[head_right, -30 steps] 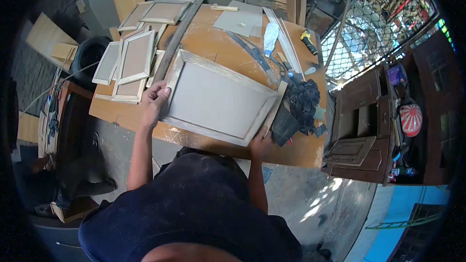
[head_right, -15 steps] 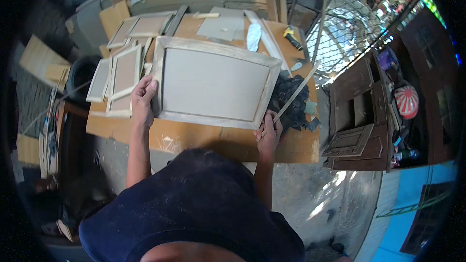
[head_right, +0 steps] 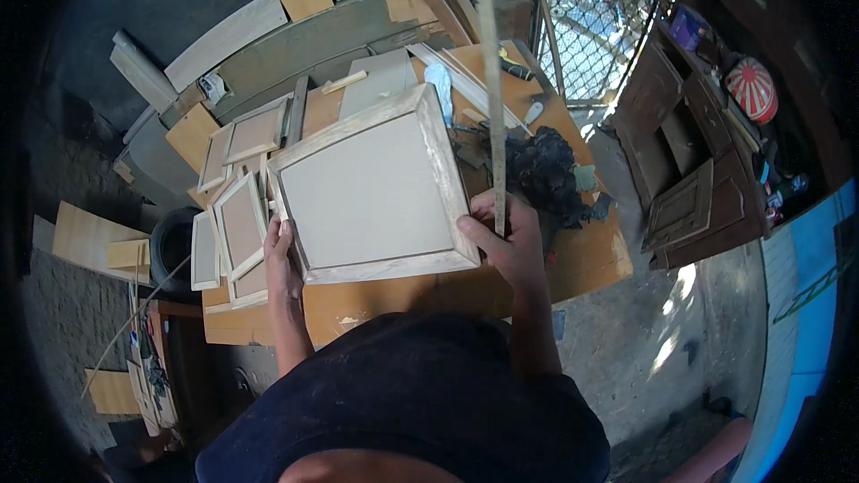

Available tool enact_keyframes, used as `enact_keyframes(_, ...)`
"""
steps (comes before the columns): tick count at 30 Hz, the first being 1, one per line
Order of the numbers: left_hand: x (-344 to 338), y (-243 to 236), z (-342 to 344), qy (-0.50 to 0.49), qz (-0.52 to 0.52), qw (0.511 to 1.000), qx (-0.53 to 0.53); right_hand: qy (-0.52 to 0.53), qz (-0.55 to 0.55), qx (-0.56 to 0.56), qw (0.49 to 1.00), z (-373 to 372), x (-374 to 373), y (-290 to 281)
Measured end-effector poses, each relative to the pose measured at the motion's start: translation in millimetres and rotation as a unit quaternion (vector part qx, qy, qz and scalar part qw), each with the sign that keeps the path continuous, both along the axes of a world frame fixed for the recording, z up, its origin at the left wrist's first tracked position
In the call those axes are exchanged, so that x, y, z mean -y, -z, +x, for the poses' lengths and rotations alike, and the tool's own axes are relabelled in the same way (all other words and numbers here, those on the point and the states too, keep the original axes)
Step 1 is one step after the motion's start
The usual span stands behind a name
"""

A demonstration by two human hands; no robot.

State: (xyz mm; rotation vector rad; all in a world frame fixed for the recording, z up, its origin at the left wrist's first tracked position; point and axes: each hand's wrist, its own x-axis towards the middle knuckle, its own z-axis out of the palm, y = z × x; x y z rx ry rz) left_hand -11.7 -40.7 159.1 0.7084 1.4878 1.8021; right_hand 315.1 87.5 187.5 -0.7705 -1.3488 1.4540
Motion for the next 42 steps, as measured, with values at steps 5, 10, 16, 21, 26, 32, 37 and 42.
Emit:
enact_keyframes(5,0,11,-1,-0.011,0.008,1.0,0.023,-0.072,0.02,-0.023,0.997,0,13,-17)
enact_keyframes(10,-12,38,17,-0.052,-0.074,0.996,0.021,-0.065,0.044,-0.042,0.996,-20,28,-41)
enact_keyframes(16,-22,92,46,-0.015,-0.098,0.992,0.081,-0.1,0.041,-0.073,0.991,-46,33,-56)
enact_keyframes(21,-19,134,73,0.012,-0.174,0.984,0.045,-0.102,0.092,-0.051,0.989,-68,30,-59)
enact_keyframes(26,-16,190,92,0.065,-0.22,0.972,-0.047,-0.125,0.08,-0.029,0.988,-76,29,-34)
enact_keyframes(32,-12,197,99,0.15,-0.206,0.953,0.164,-0.17,0.117,0.009,0.978,-72,34,-7)
enact_keyframes(37,-11,144,103,0.12,-0.212,0.924,0.296,-0.199,0.061,0.045,0.977,-59,29,-15)
enact_keyframes(42,-9,180,85,0.085,-0.102,0.916,0.379,-0.177,0.222,0.29,0.914,-46,12,-46)
